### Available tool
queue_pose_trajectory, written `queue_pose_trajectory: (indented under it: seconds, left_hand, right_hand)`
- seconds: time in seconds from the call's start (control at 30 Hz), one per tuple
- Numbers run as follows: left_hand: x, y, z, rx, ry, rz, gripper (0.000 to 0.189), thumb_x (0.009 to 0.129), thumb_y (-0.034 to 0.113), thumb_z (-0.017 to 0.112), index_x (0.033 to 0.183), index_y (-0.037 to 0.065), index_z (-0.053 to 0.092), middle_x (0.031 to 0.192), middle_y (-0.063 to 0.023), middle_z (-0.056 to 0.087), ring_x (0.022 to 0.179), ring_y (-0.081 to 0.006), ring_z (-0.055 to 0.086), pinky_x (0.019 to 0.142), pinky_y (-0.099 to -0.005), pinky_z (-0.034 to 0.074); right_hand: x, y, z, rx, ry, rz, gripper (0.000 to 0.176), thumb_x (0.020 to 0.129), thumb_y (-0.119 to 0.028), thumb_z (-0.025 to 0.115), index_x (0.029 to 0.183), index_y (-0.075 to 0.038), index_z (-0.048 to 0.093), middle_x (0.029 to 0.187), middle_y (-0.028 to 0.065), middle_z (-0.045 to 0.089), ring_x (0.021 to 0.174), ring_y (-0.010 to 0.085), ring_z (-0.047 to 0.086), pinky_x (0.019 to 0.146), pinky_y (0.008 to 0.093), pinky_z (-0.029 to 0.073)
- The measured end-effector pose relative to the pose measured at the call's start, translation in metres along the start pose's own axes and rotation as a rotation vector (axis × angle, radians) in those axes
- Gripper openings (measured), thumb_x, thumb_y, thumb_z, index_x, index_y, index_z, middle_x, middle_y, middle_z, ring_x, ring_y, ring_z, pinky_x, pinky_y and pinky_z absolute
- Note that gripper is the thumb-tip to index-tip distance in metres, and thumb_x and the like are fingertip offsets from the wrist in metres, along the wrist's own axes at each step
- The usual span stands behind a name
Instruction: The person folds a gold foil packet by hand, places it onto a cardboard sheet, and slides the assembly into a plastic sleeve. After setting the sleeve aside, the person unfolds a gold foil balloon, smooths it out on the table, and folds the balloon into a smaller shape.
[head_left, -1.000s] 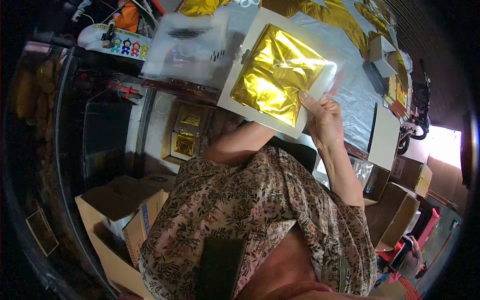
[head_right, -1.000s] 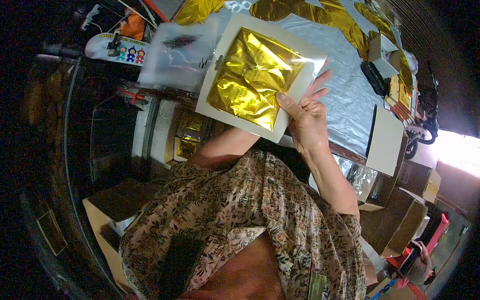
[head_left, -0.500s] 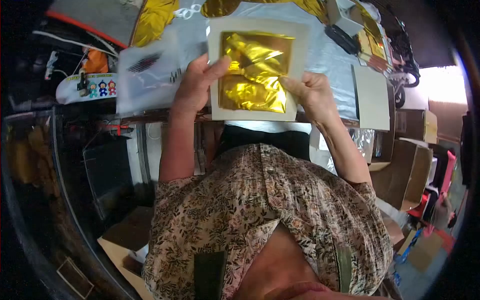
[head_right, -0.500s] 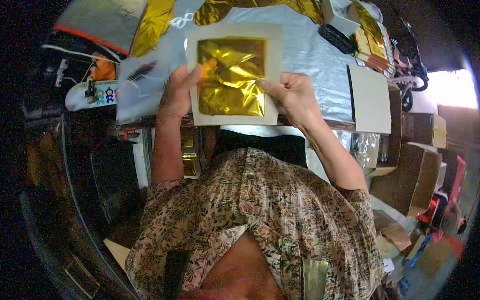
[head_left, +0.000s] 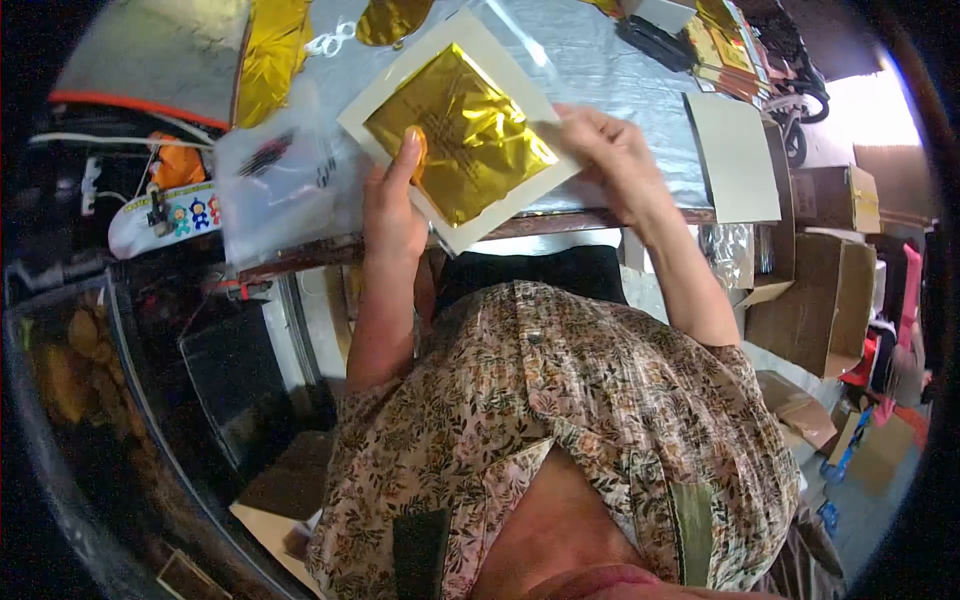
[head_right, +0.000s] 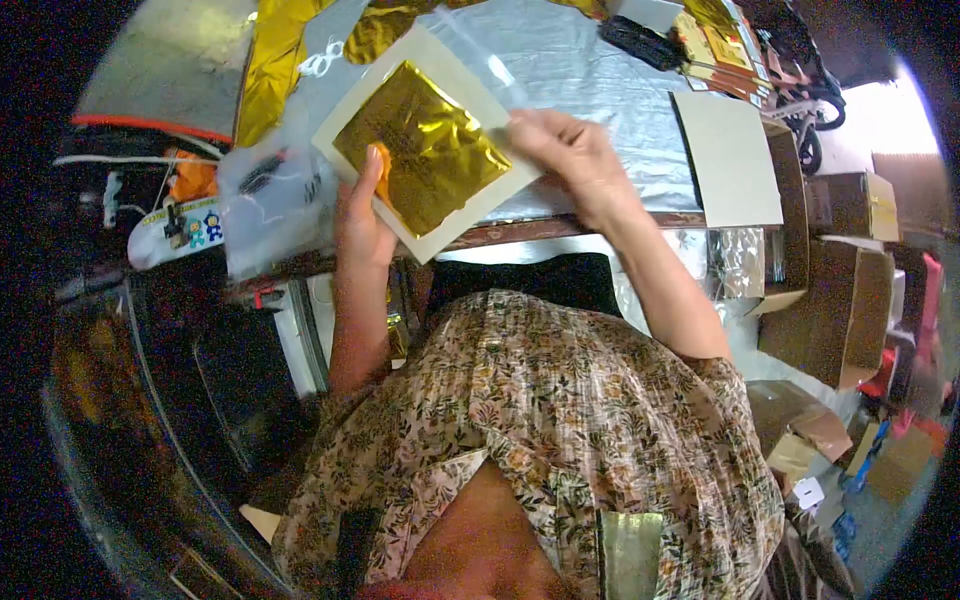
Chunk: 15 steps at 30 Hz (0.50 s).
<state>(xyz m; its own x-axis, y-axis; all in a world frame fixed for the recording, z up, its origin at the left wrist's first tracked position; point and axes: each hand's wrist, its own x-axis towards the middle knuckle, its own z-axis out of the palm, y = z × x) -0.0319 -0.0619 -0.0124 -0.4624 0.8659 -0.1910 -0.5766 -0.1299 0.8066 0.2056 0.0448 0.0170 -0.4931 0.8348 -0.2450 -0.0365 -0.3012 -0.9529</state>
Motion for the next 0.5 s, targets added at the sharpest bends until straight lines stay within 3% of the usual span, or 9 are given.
queue_pose_trajectory:
  seconds: [0.07,0.13,0.2,0.23,0.3,0.37,0.43,0.47,0.5]
  left_hand:
    - [0.002,-0.009,-0.017,0.050,0.040,-0.067,0.051,0.096,0.025,0.075,0.139,0.003,0.058,0.130,-0.0081,0.066,0.118,-0.0188,0.063,0.106,-0.0367,0.048]
    - [0.015,0.025,-0.052,0.450,-0.114,-0.084,0.053,0.099,0.028,0.071,0.142,0.002,0.056,0.136,-0.0079,0.065,0.120,-0.0187,0.062,0.107,-0.0358,0.045]
    - [0.030,0.061,-0.039,0.723,-0.087,0.238,0.046,0.101,0.032,0.067,0.135,0.001,0.063,0.129,-0.0081,0.070,0.116,-0.0164,0.064,0.102,-0.0323,0.047]
    - [0.042,0.065,-0.034,0.715,-0.098,0.233,0.046,0.101,0.032,0.067,0.135,0.001,0.063,0.129,-0.0081,0.070,0.116,-0.0164,0.064,0.102,-0.0323,0.047]
    - [0.077,0.066,-0.019,1.207,-0.176,0.364,0.042,0.101,0.035,0.066,0.124,0.000,0.069,0.109,-0.0086,0.076,0.100,-0.0137,0.068,0.089,-0.0307,0.052]
    - [0.095,0.067,0.014,1.296,-0.254,0.266,0.040,0.100,0.036,0.066,0.118,0.000,0.071,0.099,-0.0093,0.075,0.091,-0.0133,0.067,0.083,-0.0305,0.052]
    - [0.119,0.060,0.030,1.387,-0.331,0.174,0.040,0.099,0.037,0.067,0.111,-0.001,0.072,0.090,-0.0100,0.074,0.081,-0.0129,0.066,0.076,-0.0302,0.052]
    - [0.133,0.054,0.029,1.383,-0.434,0.268,0.039,0.099,0.036,0.067,0.108,-0.001,0.072,0.085,-0.0098,0.073,0.077,-0.0135,0.064,0.072,-0.0307,0.050]
    - [0.144,0.047,0.025,1.376,-0.531,0.354,0.039,0.099,0.036,0.067,0.104,-0.002,0.072,0.080,-0.0097,0.071,0.072,-0.0140,0.061,0.069,-0.0312,0.049]
  right_hand:
    - [-0.001,0.011,0.005,0.083,0.039,0.016,0.027,0.094,-0.013,0.075,0.114,0.004,0.073,0.100,0.0090,0.076,0.083,0.0108,0.070,0.074,0.0245,0.056]
    - [0.002,0.008,-0.004,0.000,0.066,0.052,0.022,0.091,-0.008,0.077,0.109,0.004,0.075,0.092,0.0080,0.077,0.076,0.0105,0.070,0.070,0.0248,0.056]
    - [0.003,0.009,-0.003,-0.026,-0.009,0.012,0.020,0.091,-0.008,0.077,0.106,0.004,0.076,0.089,0.0078,0.077,0.073,0.0106,0.069,0.067,0.0244,0.056]
    - [0.001,0.003,0.003,-0.047,-0.015,0.020,0.018,0.092,-0.009,0.076,0.105,0.004,0.076,0.089,0.0085,0.077,0.073,0.0104,0.069,0.066,0.0241,0.055]
    - [0.003,0.012,0.013,-0.021,-0.030,0.041,0.018,0.092,-0.009,0.076,0.104,0.004,0.076,0.089,0.0089,0.077,0.073,0.0106,0.069,0.065,0.0245,0.055]
    - [0.006,0.013,0.017,0.013,-0.055,0.059,0.020,0.093,-0.013,0.077,0.105,0.002,0.077,0.088,0.0077,0.077,0.072,0.0106,0.069,0.065,0.0264,0.056]
    - [0.019,0.009,0.002,-0.561,-0.108,-0.134,0.021,0.095,-0.017,0.076,0.107,-0.001,0.078,0.087,0.0064,0.077,0.071,0.0097,0.068,0.064,0.0275,0.055]
    - [0.022,-0.006,-0.013,-0.801,-0.009,-0.182,0.023,0.096,-0.021,0.075,0.106,-0.001,0.077,0.086,0.0065,0.077,0.070,0.0116,0.069,0.064,0.0282,0.055]
    - [0.030,0.000,-0.034,-0.805,0.188,-0.349,0.023,0.094,-0.018,0.073,0.108,0.000,0.075,0.086,0.0120,0.077,0.070,0.0178,0.072,0.065,0.0301,0.056]
